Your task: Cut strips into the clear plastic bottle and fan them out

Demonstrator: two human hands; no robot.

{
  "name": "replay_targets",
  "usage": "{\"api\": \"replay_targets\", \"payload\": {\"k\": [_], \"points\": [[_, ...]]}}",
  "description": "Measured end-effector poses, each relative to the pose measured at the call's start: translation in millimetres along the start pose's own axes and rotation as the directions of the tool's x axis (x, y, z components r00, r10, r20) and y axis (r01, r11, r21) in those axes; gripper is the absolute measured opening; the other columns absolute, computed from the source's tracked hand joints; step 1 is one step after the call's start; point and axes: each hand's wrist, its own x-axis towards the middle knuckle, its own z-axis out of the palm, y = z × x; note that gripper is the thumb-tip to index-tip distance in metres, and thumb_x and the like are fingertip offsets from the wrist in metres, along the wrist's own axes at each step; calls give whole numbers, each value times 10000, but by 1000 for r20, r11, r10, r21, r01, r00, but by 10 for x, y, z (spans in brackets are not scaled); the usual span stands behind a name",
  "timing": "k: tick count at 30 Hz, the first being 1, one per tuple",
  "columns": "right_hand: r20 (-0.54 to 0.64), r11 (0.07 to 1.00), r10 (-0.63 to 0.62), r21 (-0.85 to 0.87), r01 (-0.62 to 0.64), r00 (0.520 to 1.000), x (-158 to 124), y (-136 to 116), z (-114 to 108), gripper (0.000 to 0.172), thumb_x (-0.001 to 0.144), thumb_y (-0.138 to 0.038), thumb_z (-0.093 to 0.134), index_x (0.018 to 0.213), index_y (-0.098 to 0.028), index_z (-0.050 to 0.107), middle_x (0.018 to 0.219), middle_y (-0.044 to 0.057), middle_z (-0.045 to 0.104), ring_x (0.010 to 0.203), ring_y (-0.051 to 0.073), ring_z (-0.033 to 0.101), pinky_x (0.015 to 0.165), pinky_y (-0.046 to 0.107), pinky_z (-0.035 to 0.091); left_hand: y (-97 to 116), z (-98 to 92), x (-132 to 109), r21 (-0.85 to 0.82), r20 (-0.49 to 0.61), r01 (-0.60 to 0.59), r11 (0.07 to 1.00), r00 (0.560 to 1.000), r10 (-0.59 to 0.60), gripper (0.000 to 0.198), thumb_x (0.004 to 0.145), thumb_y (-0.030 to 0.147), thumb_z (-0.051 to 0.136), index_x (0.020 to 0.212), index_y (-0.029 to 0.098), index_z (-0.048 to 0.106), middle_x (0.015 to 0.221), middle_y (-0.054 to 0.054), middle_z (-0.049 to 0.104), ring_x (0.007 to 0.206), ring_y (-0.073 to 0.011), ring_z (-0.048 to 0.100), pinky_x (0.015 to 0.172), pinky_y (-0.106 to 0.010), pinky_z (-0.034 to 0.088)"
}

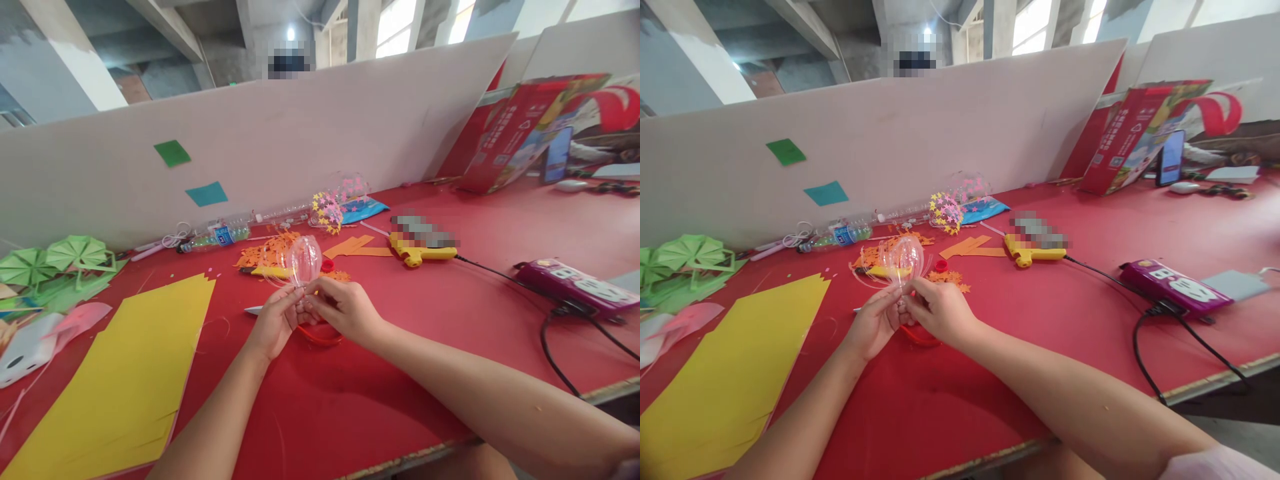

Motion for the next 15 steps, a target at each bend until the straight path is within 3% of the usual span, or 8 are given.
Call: {"api": "replay_targets", "payload": {"k": [8,15], "points": [[-83,999,-11,-42,8,997,-17,10,12,63,841,-204,476,839,-199,539,542,-71,485,448,77,409,470,169,319,7,-21,7,65,-51,-50,997,997,53,273,700,245,744,919,146,615,758,-2,664,627,-93,623,619,-209,516],[-114,983,168,93,-157,979,25,9,0,56,838,-241,486,882,-224,454,501,-113,406,420,76,361,443,177,284,4,-13,17,131,-101,-146,981,982,159,315,677,236,760,930,163,588,831,-5,683,688,-110,654,677,-230,507]]}}
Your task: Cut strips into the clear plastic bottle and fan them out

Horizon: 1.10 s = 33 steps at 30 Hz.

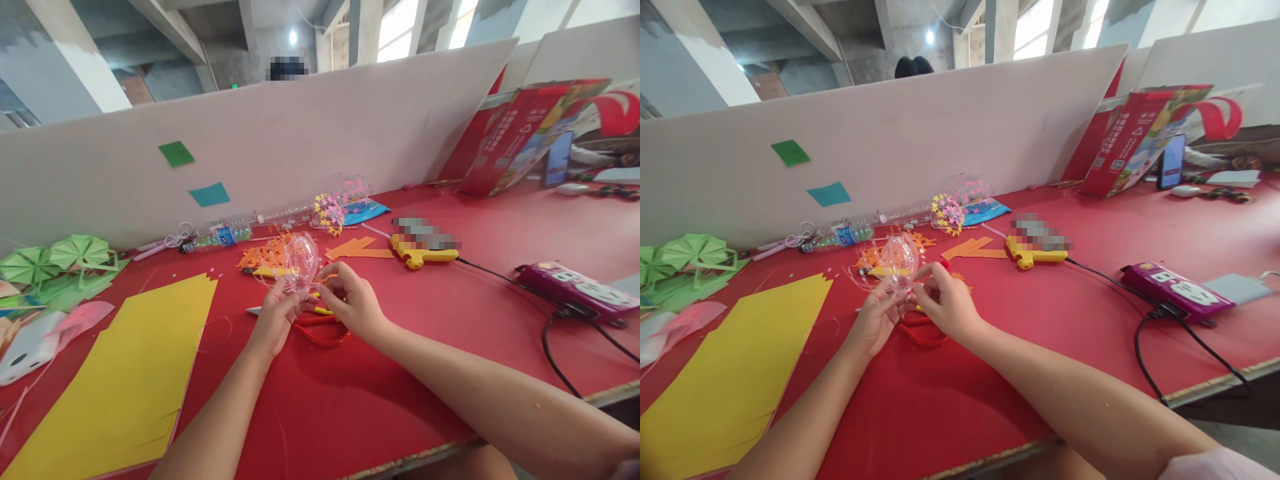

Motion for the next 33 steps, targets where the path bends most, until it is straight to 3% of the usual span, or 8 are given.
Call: {"api": "replay_targets", "payload": {"k": [6,14,19,23,27,31,33], "points": [[-26,997,19,74,-18,999,-16,5,-7,63,829,-232,461,885,-233,431,511,-117,400,400,75,373,445,190,299,16,-19,17,25,-89,-65,998,994,67,371,639,205,774,942,190,560,912,-15,694,785,-140,672,773,-277,503],[-21,998,12,62,-11,1000,-30,-5,0,106,838,-218,452,926,-238,396,527,-118,421,407,76,390,443,187,316,-13,-42,40,4,-104,-106,994,989,106,372,646,217,773,950,196,560,895,-4,674,772,-137,668,799,-297,498],[-98,980,-177,76,184,979,-53,-15,-19,260,861,-182,442,1092,-246,342,657,-76,503,476,84,447,458,184,366,-16,-65,46,9,-147,-126,992,981,126,383,630,210,780,947,209,566,892,13,652,803,-139,665,808,-283,488],[-16,947,-314,-82,312,949,-96,-30,-39,214,866,-143,447,1056,-236,414,632,-62,534,467,81,469,480,191,396,-15,-67,48,-1,-155,-159,987,975,157,351,651,228,763,945,213,572,871,13,644,824,-143,662,821,-283,476],[62,915,-359,-171,364,931,-120,-20,-27,220,860,-115,454,1049,-228,453,586,-74,507,428,70,451,457,173,387,-24,-82,53,-6,-153,-162,987,975,159,347,655,234,764,943,212,572,845,20,644,811,-143,665,814,-287,471],[-21,908,-407,-119,402,913,-128,-18,-28,417,860,-116,473,1233,-248,339,676,-62,544,464,81,487,468,182,406,-29,-93,58,-15,-149,-125,992,981,121,333,653,236,771,915,198,570,833,10,659,756,-135,662,742,-266,478],[-5,881,-457,-142,452,890,-131,-32,-36,342,865,-117,475,1171,-245,391,655,-57,549,465,87,496,462,184,398,-26,-88,55,-20,-162,-114,993,981,109,319,648,233,775,889,182,572,815,3,662,735,-130,656,733,-260,482]]}}
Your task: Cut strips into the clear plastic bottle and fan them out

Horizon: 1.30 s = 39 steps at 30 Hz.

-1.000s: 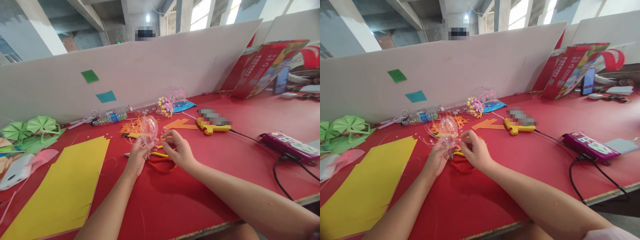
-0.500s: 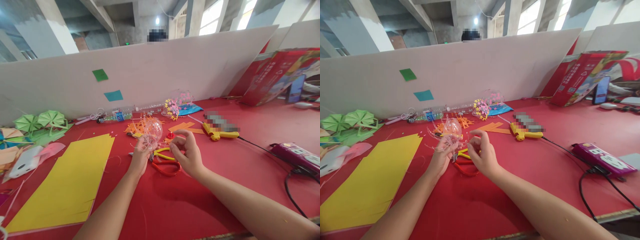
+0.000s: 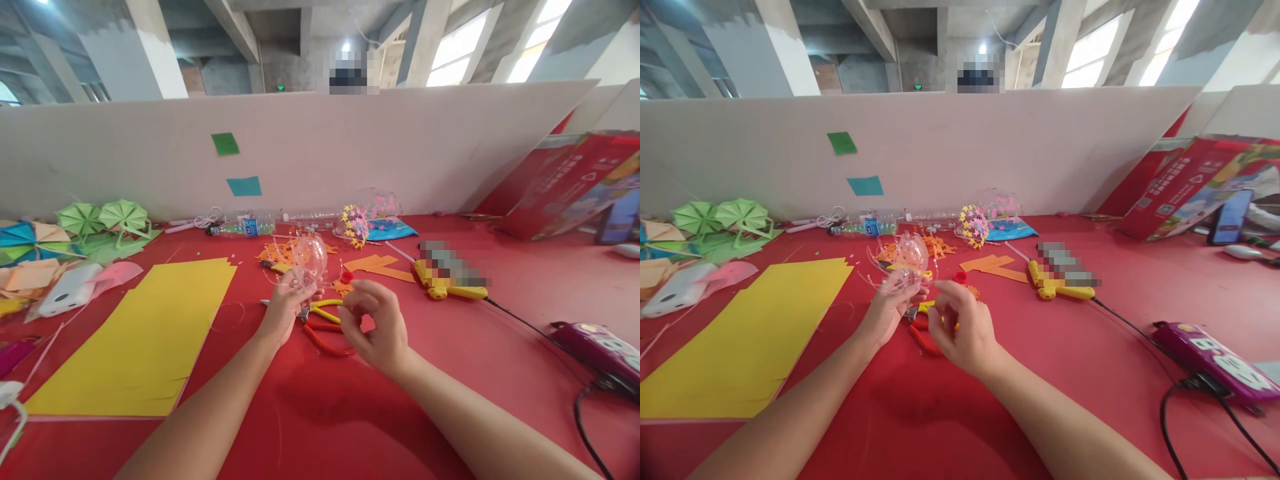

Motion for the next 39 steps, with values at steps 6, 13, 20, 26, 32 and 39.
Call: {"api": "replay_targets", "payload": {"k": [6,13,20,26,32,39], "points": [[120,985,52,-167,-32,991,23,28,44,192,866,-146,459,1013,-191,574,572,-38,585,418,82,482,461,181,393,6,50,-39,-22,25,10,1000,1000,-9,319,637,210,779,882,178,576,806,11,667,725,-123,648,738,-259,480],[129,975,120,-204,-92,984,14,91,106,194,889,-189,458,1018,-187,603,565,-25,622,401,96,502,461,190,392,-16,97,-80,-44,53,42,998,998,-39,366,626,216,778,922,181,566,814,0,686,732,-130,652,755,-264,477],[132,969,104,-235,-71,986,-4,136,110,130,922,-219,482,951,-180,603,589,-12,639,420,98,529,465,190,396,-39,112,-93,49,74,65,997,995,-68,466,606,334,803,967,170,558,717,6,669,645,-128,622,652,-243,471],[148,970,54,-244,-16,987,11,136,98,169,931,-201,463,921,-185,631,697,41,715,528,139,642,512,207,446,-44,96,-92,75,113,44,996,992,-52,431,631,404,787,913,164,567,664,1,657,606,-141,624,611,-248,470],[147,972,55,-233,-19,988,0,157,115,191,931,-198,451,930,-190,641,741,50,740,585,153,685,535,201,468,-37,84,-70,83,95,47,995,994,-55,474,600,423,801,915,158,566,650,-6,660,609,-159,629,613,-263,472],[122,972,51,-235,-21,991,-35,178,135,180,917,-210,453,979,-180,620,566,-12,646,410,99,541,449,183,378,-5,45,-35,-13,35,36,999,999,-35,421,586,292,819,920,166,595,823,-18,682,744,-144,644,740,-274,488]]}}
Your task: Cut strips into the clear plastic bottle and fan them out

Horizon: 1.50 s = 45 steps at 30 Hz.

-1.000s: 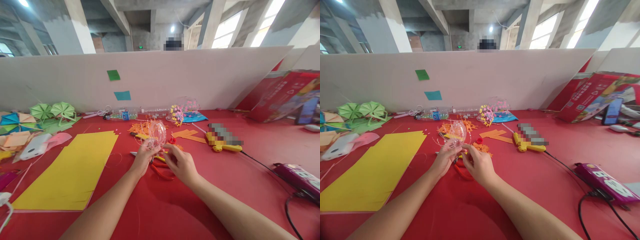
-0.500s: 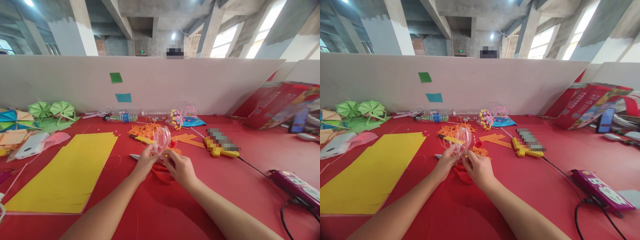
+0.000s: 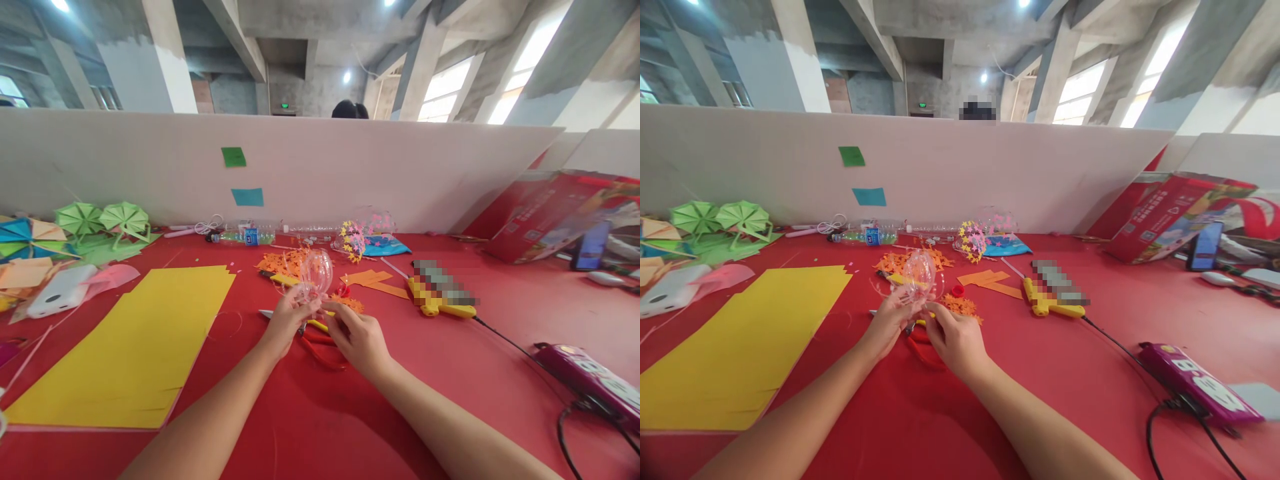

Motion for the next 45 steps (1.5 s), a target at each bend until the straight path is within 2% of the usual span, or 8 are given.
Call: {"api": "replay_targets", "payload": {"k": [7,13,17,22,26,34,41,45], "points": [[-40,986,146,90,-142,989,23,1,-13,73,881,-207,444,937,-214,490,521,-74,525,382,86,439,417,167,355,-10,-65,49,-15,-10,-39,999,999,39,357,625,243,795,931,171,626,790,11,642,657,-88,607,675,-221,476],[-13,980,108,167,-104,994,10,-22,-20,118,858,-184,458,967,-228,449,528,-89,498,382,82,447,419,163,361,-14,-41,27,-14,40,-12,1000,999,12,349,634,239,788,946,168,649,829,4,652,652,-71,594,677,-204,462],[-36,967,167,199,-157,985,16,-14,-8,202,846,-186,482,1033,-228,417,561,-97,492,393,77,455,421,157,372,6,-26,19,-41,49,15,999,999,-13,378,611,253,807,948,163,664,835,-3,664,654,-76,599,684,-211,469],[3,983,5,185,-6,1000,34,6,-9,168,881,-159,480,1024,-205,553,562,-56,564,435,91,527,460,169,421,8,-23,-1,-29,120,54,998,992,-50,345,609,275,812,904,154,681,741,-4,672,633,-81,596,666,-207,464],[-2,973,-80,217,79,997,31,5,-31,183,913,-146,497,1026,-196,633,786,45,715,678,139,685,625,199,519,-10,-44,-11,-50,150,74,996,986,-66,358,605,273,816,914,153,682,782,-28,698,629,-87,596,658,-213,468],[-7,974,-56,219,56,998,44,-6,-30,189,924,-182,505,983,-188,685,783,56,736,686,156,708,639,217,551,-31,-47,3,-23,180,121,992,977,-115,265,626,294,802,789,129,674,696,-24,673,598,-99,592,585,-210,469],[-5,974,-41,224,41,999,45,-32,-33,199,925,-183,495,992,-193,683,818,62,747,710,160,714,651,218,551,-20,-37,-3,-41,196,125,991,974,-114,265,638,277,798,825,133,677,707,-19,670,620,-98,604,611,-207,477],[21,983,-65,171,60,998,33,-31,-25,223,922,-162,466,1042,-198,651,753,49,723,614,138,673,585,209,520,6,-34,-5,-64,205,94,994,976,-79,269,660,229,780,899,149,687,786,-30,689,662,-99,605,648,-212,475]]}}
